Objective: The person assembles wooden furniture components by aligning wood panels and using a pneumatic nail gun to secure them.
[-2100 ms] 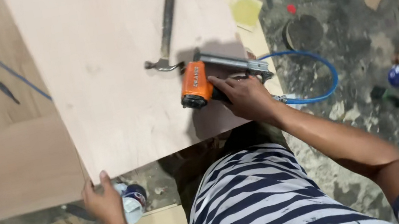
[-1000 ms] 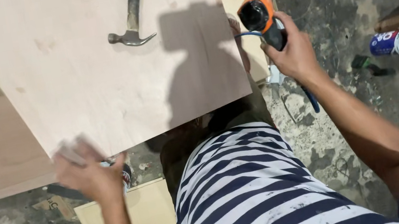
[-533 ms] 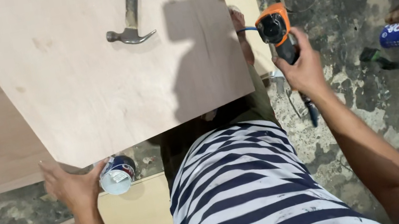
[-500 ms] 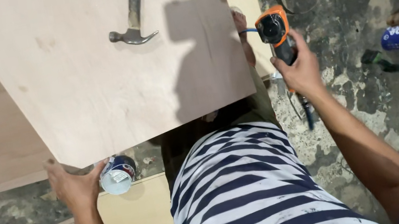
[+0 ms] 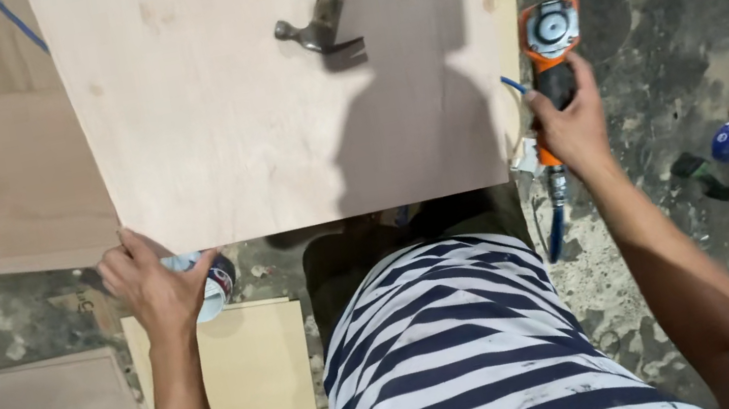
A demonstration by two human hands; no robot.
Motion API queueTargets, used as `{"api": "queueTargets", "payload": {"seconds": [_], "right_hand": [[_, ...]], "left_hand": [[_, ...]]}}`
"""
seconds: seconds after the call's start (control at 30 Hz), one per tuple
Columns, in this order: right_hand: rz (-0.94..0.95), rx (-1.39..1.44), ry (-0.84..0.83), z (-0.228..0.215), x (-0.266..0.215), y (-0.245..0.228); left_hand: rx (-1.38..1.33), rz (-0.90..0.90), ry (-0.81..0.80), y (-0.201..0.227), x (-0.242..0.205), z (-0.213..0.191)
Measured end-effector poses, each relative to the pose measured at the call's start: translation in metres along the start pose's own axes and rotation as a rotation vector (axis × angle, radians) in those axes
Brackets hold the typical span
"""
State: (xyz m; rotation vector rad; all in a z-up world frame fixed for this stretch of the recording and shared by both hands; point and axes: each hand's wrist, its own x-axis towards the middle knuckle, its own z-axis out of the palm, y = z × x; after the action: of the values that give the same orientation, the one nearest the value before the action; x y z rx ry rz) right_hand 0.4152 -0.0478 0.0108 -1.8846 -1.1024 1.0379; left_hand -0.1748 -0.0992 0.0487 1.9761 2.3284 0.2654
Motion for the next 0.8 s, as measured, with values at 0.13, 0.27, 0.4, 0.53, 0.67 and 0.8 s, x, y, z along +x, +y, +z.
{"api": "queueTargets", "payload": {"seconds": [0.13, 0.27, 0.4, 0.53, 0.67, 0.8], "right_hand": [[-0.030, -0.185, 0.028, -0.009, -0.015, -0.055], [-0.054, -0.363, 0.025, -0.017, -0.027, -0.106], [-0.008, -0.194, 0.015, -0.017, -0.027, -0.110], [-0.075, -0.165, -0.059, -0.014, -0.040, -0.142], [-0.190, -0.358, -0.014, -0.017, -0.046, -0.143], [-0.106, -0.344, -0.085, -0.010, -0.060, -0.174]], "left_hand": [[-0.042, 0.099, 0.014, -0.005, -0.003, 0.001], [0.114, 0.161, 0.017, -0.020, -0.010, 0.024], [0.125, 0.167, 0.037, -0.024, -0.013, 0.031], [0.124, 0.163, 0.055, -0.018, -0.010, 0.033], [0.156, 0.164, 0.060, -0.022, -0.013, 0.034], [0.195, 0.069, -0.027, -0.013, -0.013, 0.030]]}}
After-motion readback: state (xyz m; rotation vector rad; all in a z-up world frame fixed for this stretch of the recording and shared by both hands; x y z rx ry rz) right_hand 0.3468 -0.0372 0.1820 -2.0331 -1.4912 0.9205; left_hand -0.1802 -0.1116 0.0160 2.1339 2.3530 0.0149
